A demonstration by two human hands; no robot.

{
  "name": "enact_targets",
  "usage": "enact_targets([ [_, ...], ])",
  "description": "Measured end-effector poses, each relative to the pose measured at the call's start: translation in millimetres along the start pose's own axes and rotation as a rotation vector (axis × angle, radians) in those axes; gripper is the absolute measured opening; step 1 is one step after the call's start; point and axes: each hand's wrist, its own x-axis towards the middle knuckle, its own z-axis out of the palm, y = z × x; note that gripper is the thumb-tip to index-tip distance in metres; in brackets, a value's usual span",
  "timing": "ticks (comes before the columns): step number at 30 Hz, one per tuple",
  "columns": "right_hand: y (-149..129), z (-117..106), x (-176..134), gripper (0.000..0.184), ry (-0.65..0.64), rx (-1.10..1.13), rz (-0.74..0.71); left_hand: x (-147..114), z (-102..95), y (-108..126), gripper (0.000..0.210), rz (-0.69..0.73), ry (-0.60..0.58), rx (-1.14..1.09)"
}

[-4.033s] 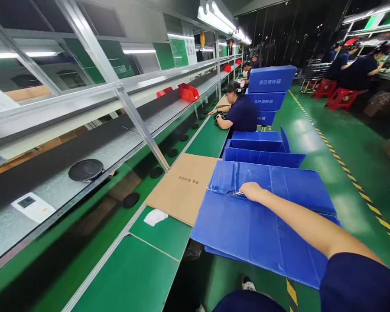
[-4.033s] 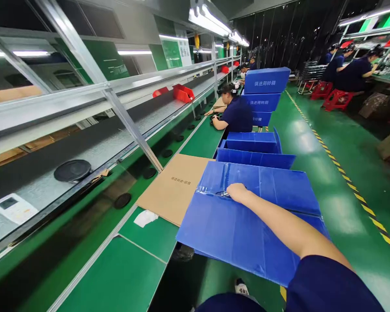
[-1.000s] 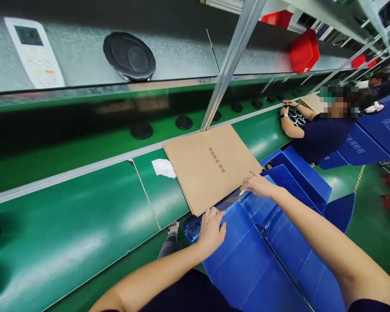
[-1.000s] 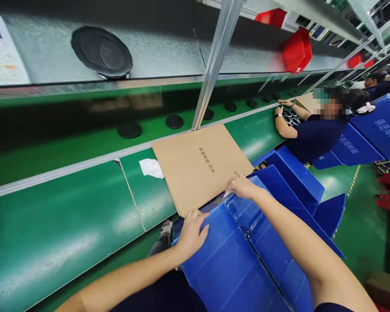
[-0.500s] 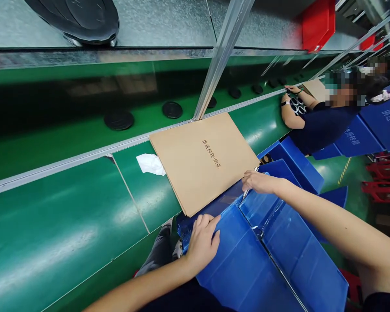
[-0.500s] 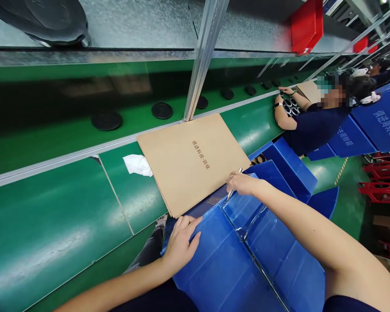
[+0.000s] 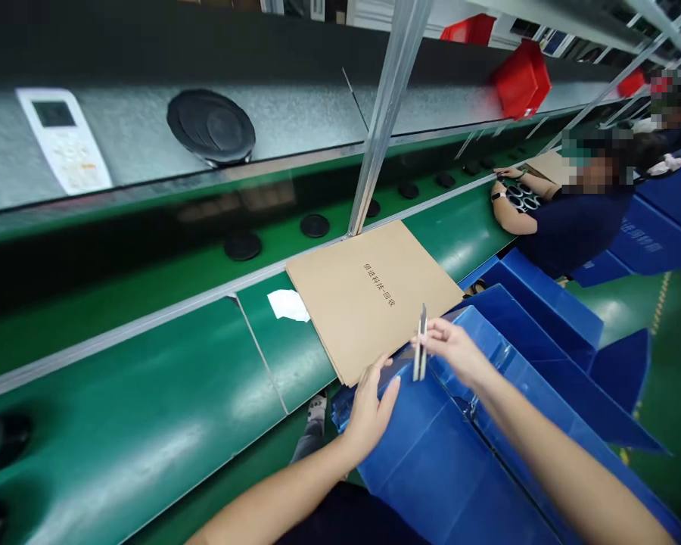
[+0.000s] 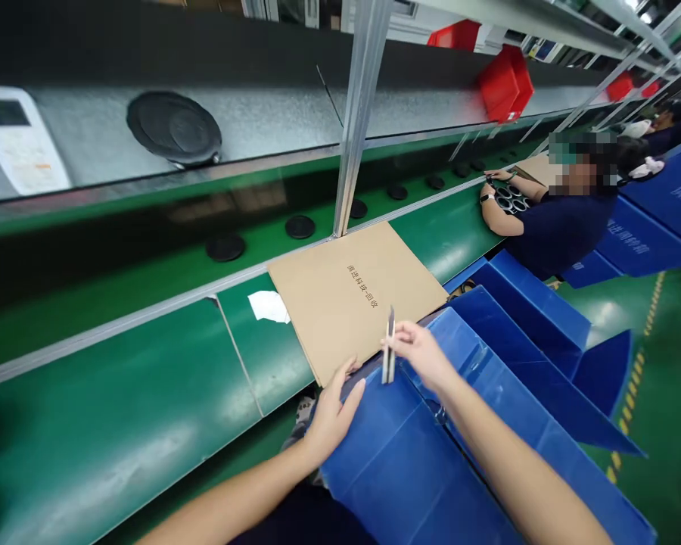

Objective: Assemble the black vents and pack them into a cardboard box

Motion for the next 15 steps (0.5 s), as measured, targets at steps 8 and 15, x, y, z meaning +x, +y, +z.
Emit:
enact_targets([
  [8, 29.6, 108.0, -56.1, 0.045, 0.263, 0.314, -0.141, 23.0, -66.3, -18.3, 0.043, -0.258, 0.308, -0.159],
  [15, 166.6, -19.6, -246.2, 0.04, 1.084, -0.28, 0.08, 70.3, -158.9, -59.7, 0.03, -0.492, 0.491, 0.361],
])
